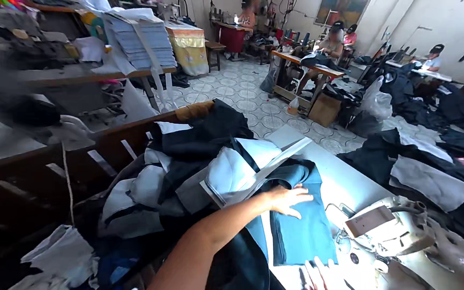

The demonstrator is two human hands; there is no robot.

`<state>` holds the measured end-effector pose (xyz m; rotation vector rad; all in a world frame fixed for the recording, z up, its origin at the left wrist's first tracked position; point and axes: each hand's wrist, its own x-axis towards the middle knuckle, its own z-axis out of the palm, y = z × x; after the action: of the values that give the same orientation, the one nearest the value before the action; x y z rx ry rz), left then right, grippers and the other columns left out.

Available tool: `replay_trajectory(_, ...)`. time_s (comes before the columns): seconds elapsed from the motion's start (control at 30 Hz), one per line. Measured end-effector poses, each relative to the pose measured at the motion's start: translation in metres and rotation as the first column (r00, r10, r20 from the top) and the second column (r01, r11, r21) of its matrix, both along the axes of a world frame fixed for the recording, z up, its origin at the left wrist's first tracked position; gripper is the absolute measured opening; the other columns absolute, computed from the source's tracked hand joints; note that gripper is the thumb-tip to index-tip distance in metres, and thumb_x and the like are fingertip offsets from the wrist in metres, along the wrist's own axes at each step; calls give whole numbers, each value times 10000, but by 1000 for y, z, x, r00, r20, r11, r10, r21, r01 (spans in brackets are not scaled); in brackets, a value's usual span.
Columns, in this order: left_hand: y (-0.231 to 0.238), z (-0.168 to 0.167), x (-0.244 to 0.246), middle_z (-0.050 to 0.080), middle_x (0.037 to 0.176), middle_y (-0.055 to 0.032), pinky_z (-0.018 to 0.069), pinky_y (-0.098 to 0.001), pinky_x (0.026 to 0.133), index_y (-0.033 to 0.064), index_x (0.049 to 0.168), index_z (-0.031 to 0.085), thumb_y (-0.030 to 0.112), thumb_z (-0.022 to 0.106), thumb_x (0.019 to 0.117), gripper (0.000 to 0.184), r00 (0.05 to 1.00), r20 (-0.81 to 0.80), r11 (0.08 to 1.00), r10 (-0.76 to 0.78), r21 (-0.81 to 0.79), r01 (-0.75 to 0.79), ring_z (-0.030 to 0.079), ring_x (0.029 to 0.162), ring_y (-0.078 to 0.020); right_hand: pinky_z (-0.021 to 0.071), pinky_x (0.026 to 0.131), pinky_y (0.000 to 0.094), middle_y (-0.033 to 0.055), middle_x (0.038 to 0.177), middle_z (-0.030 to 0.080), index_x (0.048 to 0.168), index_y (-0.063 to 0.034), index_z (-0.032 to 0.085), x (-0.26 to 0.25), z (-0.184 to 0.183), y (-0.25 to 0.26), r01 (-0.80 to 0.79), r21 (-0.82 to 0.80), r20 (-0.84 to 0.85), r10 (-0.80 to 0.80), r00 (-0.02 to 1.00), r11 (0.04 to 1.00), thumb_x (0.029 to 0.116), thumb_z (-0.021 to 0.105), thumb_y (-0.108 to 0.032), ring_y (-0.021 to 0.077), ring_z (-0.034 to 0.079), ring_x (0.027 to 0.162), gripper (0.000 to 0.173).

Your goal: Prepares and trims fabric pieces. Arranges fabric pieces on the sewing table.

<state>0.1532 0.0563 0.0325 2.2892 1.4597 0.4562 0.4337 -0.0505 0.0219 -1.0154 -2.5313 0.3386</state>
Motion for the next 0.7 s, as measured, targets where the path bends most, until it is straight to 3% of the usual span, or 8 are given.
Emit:
replay_trajectory(0.07,-40,19,31,605,1410,-190,296,-651,1164,70,1381,623,287,653,986,452,998,-57,999,-13,-38,11,489,1391,-396,290,1089,779,287,1438,563,1340,13,661,0,-25,18,-71,6,-19,71,997,997,1027,518,-227,623,447,1341,419)
replay_trajectory(0.13,-88,29,54,513,1510,-193,147,-719,1187,87,1446,562,436,633,982,585,994,-101,968,-31,-252,4,359,1480,-422,232,1092,810,288,1472,530,1389,14,619,-2,-24,23,-72,-60,38,74,997,996,1042,488,-236,623,411,1370,447)
replay_trajectory(0.2,-124,18,61,414,1597,-200,72,-741,1183,75,1475,535,355,630,1001,559,995,-94,955,-19,-295,-10,251,1527,-459,224,1101,805,291,1470,531,1387,15,620,-3,-24,22,-63,-79,36,66,997,995,1038,508,-210,604,433,1367,429)
replay_trajectory(0.33,-154,-15,57,693,1293,-191,360,-657,1128,10,1195,728,16,642,915,293,987,53,980,150,126,-156,580,1318,-417,241,1087,807,292,1437,562,1356,13,647,-1,-30,19,-58,-54,1,58,998,997,1022,531,-181,596,478,1333,403)
replay_trajectory(0.4,-157,-18,62,734,1205,-170,416,-621,1101,14,1142,755,-15,643,877,290,957,108,933,270,214,-288,641,1244,-389,223,1072,829,293,1428,569,1344,11,658,-2,-26,17,-63,-58,-7,63,998,996,1020,540,-186,609,470,1331,397)
replay_trajectory(0.5,-155,-27,78,769,1084,-97,532,-568,952,77,1040,787,32,705,811,247,896,103,812,431,390,-435,708,1118,-327,229,1076,824,291,1325,643,1234,24,723,-16,-15,12,-70,-67,-59,66,996,995,1003,541,-172,622,496,1294,353)
replay_trajectory(0.6,-150,-31,85,773,1040,-69,584,-466,882,80,994,788,46,696,809,209,862,207,723,463,473,-503,730,1049,-271,340,1040,774,231,1130,729,1135,-4,765,-40,-8,12,-92,46,-106,96,990,995,934,599,-193,515,650,1130,323)
replay_trajectory(0.7,-151,-28,78,772,1060,-100,590,-384,915,58,1017,793,-3,680,790,261,858,289,694,425,504,-514,734,1051,-266,478,887,671,215,1024,716,1112,-28,764,-45,-20,30,4,109,-88,5,996,994,777,655,-155,436,686,988,375)
